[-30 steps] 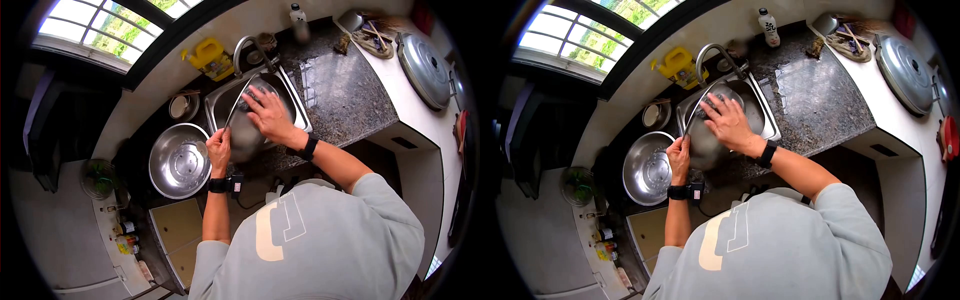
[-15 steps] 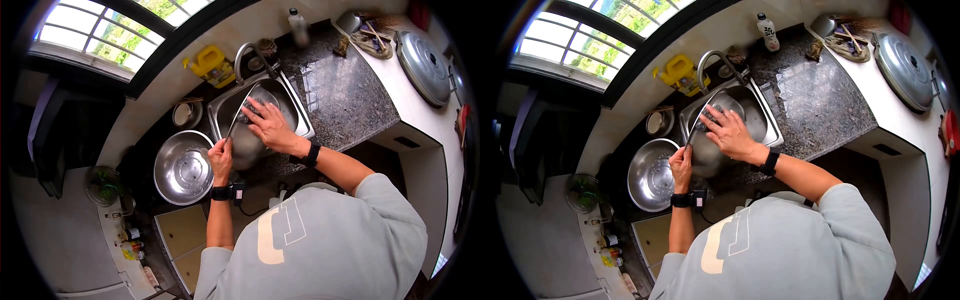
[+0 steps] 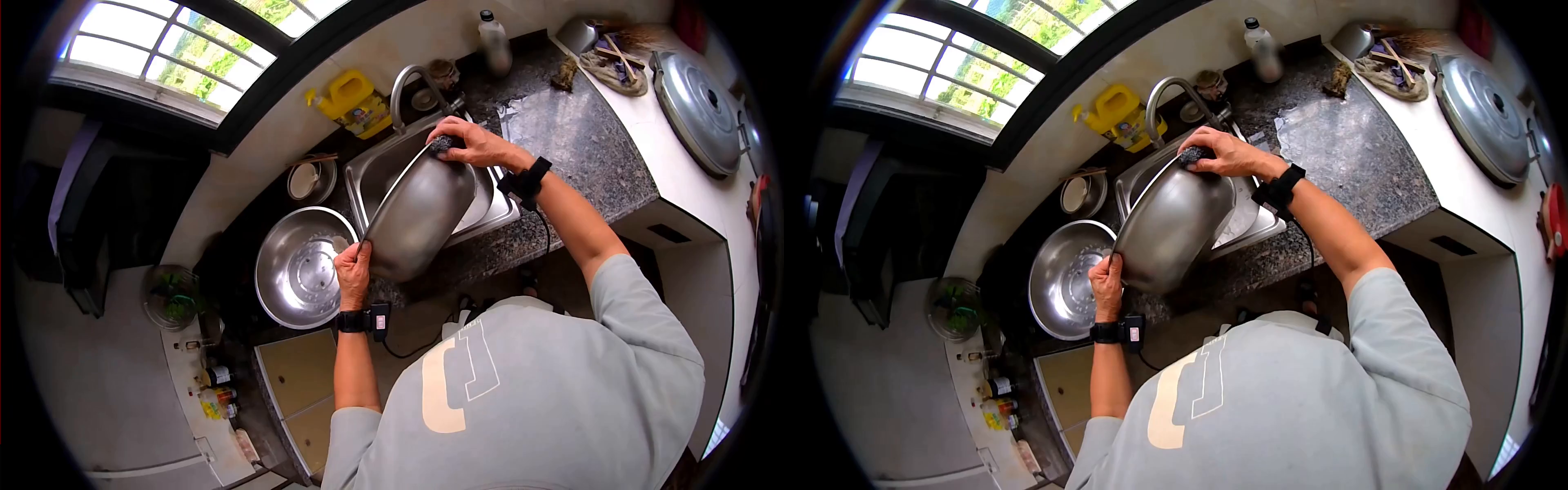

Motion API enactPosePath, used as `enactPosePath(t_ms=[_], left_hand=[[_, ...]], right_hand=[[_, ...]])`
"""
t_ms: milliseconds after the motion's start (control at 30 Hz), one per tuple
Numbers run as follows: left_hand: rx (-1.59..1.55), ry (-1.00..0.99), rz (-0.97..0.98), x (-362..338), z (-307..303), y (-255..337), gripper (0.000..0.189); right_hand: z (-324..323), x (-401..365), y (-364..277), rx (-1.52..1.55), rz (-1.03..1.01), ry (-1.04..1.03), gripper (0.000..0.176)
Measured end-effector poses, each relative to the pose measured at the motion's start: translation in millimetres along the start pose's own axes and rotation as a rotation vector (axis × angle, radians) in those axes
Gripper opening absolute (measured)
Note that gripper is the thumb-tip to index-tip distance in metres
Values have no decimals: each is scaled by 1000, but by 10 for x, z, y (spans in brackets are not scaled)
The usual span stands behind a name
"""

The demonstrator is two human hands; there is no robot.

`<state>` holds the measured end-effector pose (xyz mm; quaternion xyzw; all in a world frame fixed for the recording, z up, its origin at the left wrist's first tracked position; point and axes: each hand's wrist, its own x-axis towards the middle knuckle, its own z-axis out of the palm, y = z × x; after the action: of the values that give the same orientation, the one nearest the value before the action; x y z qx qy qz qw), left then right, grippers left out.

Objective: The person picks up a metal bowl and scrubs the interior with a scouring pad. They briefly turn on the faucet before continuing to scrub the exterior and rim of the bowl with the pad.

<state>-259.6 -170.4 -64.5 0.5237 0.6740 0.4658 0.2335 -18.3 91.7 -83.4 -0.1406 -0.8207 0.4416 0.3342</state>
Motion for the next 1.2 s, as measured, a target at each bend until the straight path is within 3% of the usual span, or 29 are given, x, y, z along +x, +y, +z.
enactPosePath(t_ms=[67, 300, 367, 467, 567, 633, 700, 767, 900, 967, 1067, 1200], left_hand=[[89, -41, -8, 24, -3, 52, 43], [320, -87, 61, 234, 210, 391, 34], [368, -82, 63, 290, 340, 470, 26], [401, 16, 107, 305, 477, 470, 17], [278, 28, 136, 259, 408, 503, 20], [280, 39, 114, 218, 352, 543, 29], [283, 52, 148, 176, 288, 544, 33], [286, 73, 172, 133, 261, 566, 34], [245, 97, 126, 151, 248, 529, 33], [195, 103, 119, 143, 265, 437, 32], [174, 101, 139, 124, 301, 447, 33], [205, 100, 119, 57, 201, 516, 38]], right_hand=[[74, 3, 0, -9, 30, 92, 25], [490, -98, -457, -277, 23, 212, 26], [721, -185, -709, -435, 27, 189, 35], [1121, -334, -927, -299, -137, 316, 59], [1122, -399, -883, -591, -162, 313, 63], [982, -293, -690, -525, -23, 420, 65], [805, -168, -257, -193, 124, 455, 61], [755, -130, 173, -76, 204, 450, 59], [931, -246, -528, -227, -11, 369, 61], [1166, -400, -947, -411, -91, 218, 60], [1239, -424, -1021, -517, -119, 220, 58], [885, -161, -403, -187, 77, 393, 54]])
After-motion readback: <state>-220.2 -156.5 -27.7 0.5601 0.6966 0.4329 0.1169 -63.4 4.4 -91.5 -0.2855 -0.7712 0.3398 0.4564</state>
